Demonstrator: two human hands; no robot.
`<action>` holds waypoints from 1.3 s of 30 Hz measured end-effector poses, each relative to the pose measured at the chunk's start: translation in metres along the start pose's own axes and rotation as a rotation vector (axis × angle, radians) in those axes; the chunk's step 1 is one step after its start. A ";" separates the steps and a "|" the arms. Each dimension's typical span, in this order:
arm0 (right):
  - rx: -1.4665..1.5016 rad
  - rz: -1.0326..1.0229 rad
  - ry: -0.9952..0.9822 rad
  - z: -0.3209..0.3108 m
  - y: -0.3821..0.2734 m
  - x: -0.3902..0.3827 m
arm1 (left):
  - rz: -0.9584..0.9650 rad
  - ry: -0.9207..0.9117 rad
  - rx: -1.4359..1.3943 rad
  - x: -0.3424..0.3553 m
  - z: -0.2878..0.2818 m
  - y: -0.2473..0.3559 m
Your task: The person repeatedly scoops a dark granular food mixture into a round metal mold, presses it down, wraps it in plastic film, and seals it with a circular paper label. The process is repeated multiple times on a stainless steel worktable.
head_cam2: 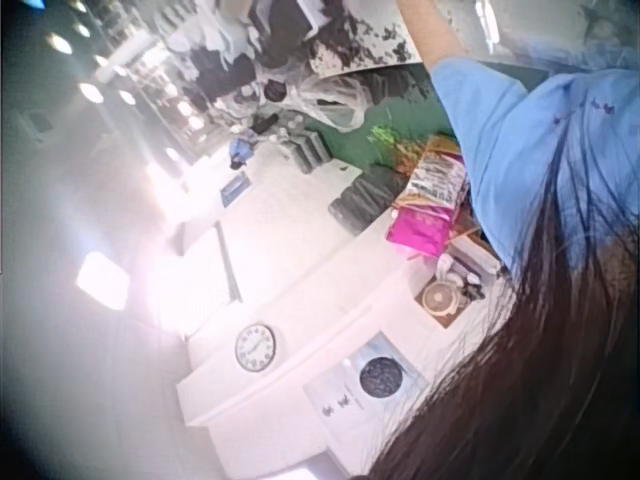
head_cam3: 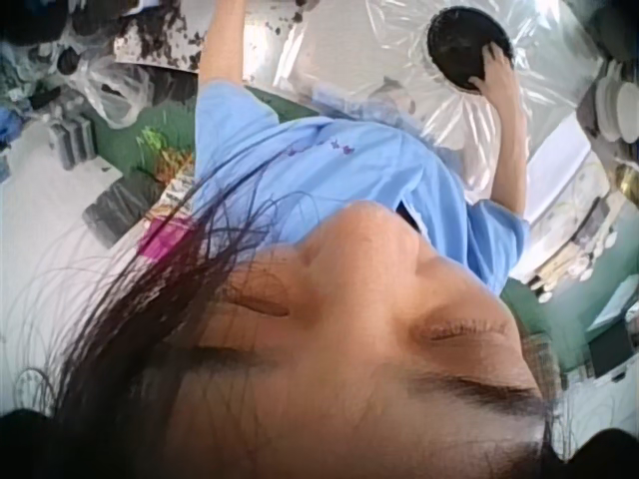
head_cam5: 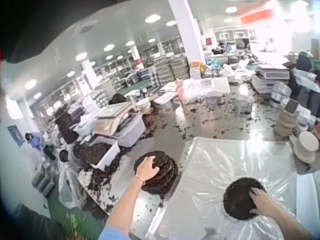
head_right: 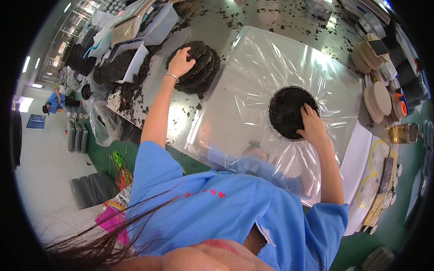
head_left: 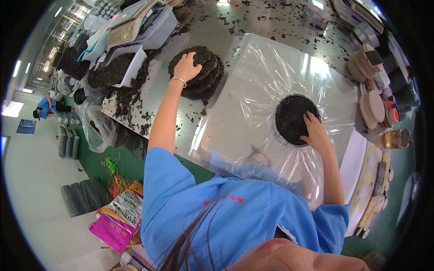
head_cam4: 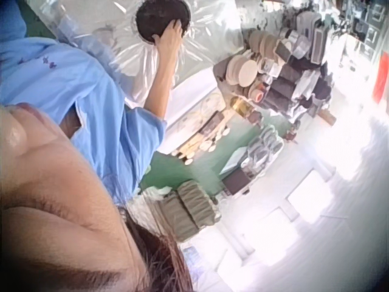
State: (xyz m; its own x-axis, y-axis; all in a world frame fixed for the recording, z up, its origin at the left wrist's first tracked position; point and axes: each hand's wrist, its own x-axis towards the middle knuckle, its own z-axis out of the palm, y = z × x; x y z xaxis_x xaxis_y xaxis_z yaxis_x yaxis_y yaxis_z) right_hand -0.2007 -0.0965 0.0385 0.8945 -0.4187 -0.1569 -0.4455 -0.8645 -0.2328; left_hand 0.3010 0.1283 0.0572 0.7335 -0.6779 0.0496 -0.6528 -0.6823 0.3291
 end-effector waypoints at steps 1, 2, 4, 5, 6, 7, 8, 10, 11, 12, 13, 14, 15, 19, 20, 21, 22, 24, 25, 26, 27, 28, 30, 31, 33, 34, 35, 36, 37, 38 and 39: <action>0.021 -0.011 -0.009 -0.002 0.004 -0.003 | 0.073 0.018 0.115 0.004 -0.002 -0.002; 0.044 -0.017 -0.025 -0.005 0.007 -0.008 | 0.146 0.028 0.226 0.007 0.001 -0.004; 0.157 -0.025 -0.008 -0.019 0.006 -0.012 | 0.361 -0.079 0.238 0.020 -0.002 -0.019; 0.211 -0.006 -0.003 -0.024 0.008 -0.016 | 0.438 -0.086 0.297 0.025 0.000 -0.022; 0.231 -0.075 0.115 -0.022 0.015 -0.020 | 0.422 -0.140 0.328 0.030 0.001 -0.024; 0.271 -0.041 0.152 -0.032 0.013 -0.027 | 0.386 -0.187 0.345 0.027 -0.004 -0.011; 0.251 -0.065 0.249 -0.036 0.012 -0.030 | 0.404 -0.184 0.344 0.031 -0.002 -0.024; 0.310 0.065 0.193 -0.061 0.007 -0.038 | 0.337 -0.053 0.288 0.035 0.000 -0.027; 0.313 0.087 0.250 -0.066 0.008 -0.044 | 0.297 0.081 0.342 0.041 -0.003 -0.031; 0.318 0.105 0.310 -0.068 0.009 -0.049 | 0.331 0.278 0.409 0.043 -0.009 -0.031; 0.321 0.119 0.369 -0.069 0.008 -0.053 | 0.370 0.460 0.466 0.047 -0.019 -0.032; 0.346 0.120 0.476 -0.070 0.008 -0.055 | 0.348 0.645 0.395 0.043 -0.031 -0.013; 0.369 0.117 0.583 -0.071 0.007 -0.056 | 0.426 0.771 0.262 0.036 -0.043 0.011; 0.467 0.106 0.864 -0.073 -0.004 -0.037 | 0.443 0.426 -0.538 -0.047 -0.051 0.146; 0.516 0.094 0.914 -0.073 -0.009 -0.029 | 0.402 0.316 -0.750 -0.063 -0.037 0.171; 0.523 0.104 0.943 -0.074 -0.015 -0.020 | 0.309 0.101 -1.088 -0.080 -0.025 0.191; 0.523 0.118 0.973 -0.073 -0.021 -0.011 | 0.208 -0.133 -1.418 -0.095 -0.013 0.210; 0.529 0.178 0.906 -0.078 -0.029 0.000 | 0.166 -0.600 -1.787 -0.129 -0.002 0.241; 0.506 0.209 0.872 -0.079 -0.035 0.006 | 0.164 -0.647 -1.675 -0.142 0.010 0.250; 0.483 0.243 0.836 -0.076 -0.038 0.011 | 0.159 -0.694 -1.563 -0.152 0.025 0.255; 0.443 0.304 0.727 -0.073 -0.032 0.014 | 0.188 -0.667 -1.571 -0.158 0.036 0.261; 0.406 0.365 0.618 -0.069 -0.023 0.020 | 0.216 -0.641 -1.578 -0.163 0.046 0.266; 0.398 0.410 0.561 -0.060 -0.013 0.021 | 0.313 -0.526 -1.375 -0.168 0.051 0.270; 0.432 0.389 0.605 -0.054 -0.008 0.019 | 0.366 -0.433 -1.164 -0.172 0.051 0.269; 0.493 0.254 0.771 -0.048 0.003 0.009 | 0.560 -0.282 -0.912 -0.165 0.052 0.266; 0.524 0.132 0.884 -0.049 0.005 0.002 | 0.687 -0.210 -0.871 -0.160 0.051 0.261; 0.548 0.007 1.001 -0.049 0.008 -0.007 | 0.905 -0.078 -0.731 -0.150 0.055 0.255; 0.397 -0.028 0.911 -0.045 0.008 -0.019 | 1.115 0.055 -0.579 -0.146 0.060 0.250; 0.248 -0.065 0.819 -0.039 0.007 -0.035 | 1.155 -0.066 -0.511 -0.147 0.074 0.240; 0.100 -0.097 0.727 -0.033 0.007 -0.048 | 1.163 -0.154 -0.453 -0.153 0.083 0.235; 0.115 -0.115 0.673 -0.017 0.010 -0.056 | 1.169 -0.241 -0.393 -0.162 0.091 0.231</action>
State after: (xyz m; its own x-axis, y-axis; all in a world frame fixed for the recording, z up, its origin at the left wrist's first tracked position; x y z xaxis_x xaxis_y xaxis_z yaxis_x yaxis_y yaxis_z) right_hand -0.2545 -0.0862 0.0611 0.7488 -0.4400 0.4957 -0.3148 -0.8942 -0.3182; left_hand 0.0140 0.0559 0.0388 -0.3247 -0.8822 0.3409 -0.7570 0.4585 0.4656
